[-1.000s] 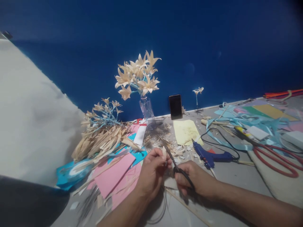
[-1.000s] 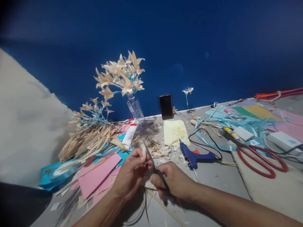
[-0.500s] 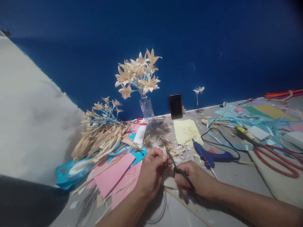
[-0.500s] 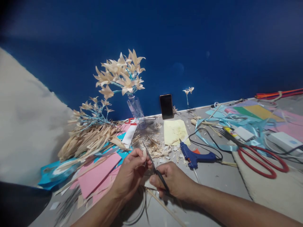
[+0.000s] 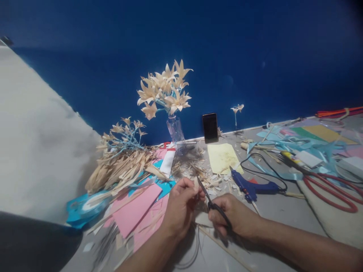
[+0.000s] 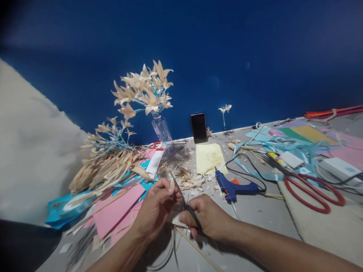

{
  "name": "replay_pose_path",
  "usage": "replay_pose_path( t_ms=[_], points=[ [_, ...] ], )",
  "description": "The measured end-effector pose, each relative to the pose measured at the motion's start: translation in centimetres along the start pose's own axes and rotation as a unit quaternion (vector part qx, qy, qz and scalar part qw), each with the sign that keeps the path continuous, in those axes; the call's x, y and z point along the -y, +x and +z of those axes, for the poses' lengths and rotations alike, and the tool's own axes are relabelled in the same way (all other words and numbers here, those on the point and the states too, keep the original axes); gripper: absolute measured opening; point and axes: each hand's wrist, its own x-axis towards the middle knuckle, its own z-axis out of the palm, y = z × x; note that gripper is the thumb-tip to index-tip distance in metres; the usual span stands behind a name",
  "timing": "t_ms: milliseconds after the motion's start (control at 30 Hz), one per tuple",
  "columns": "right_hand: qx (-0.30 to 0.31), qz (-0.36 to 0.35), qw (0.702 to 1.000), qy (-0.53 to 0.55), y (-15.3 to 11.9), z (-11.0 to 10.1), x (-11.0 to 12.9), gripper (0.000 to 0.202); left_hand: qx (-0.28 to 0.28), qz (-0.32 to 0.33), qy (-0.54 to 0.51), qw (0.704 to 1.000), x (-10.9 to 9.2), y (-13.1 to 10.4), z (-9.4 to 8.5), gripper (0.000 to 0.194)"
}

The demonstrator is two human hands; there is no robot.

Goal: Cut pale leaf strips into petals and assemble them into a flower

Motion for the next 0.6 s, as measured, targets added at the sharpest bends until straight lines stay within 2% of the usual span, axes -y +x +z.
replay_pose_path(
  t_ms=[600],
  points=[
    [-0.022, 0.000, 1.000, -0.011, 0.14, 0.27, -0.29, 0.031, -0.004, 0.005, 0.021, 1.000, 0.16, -0.06, 0.04, 0.020]
  ],
)
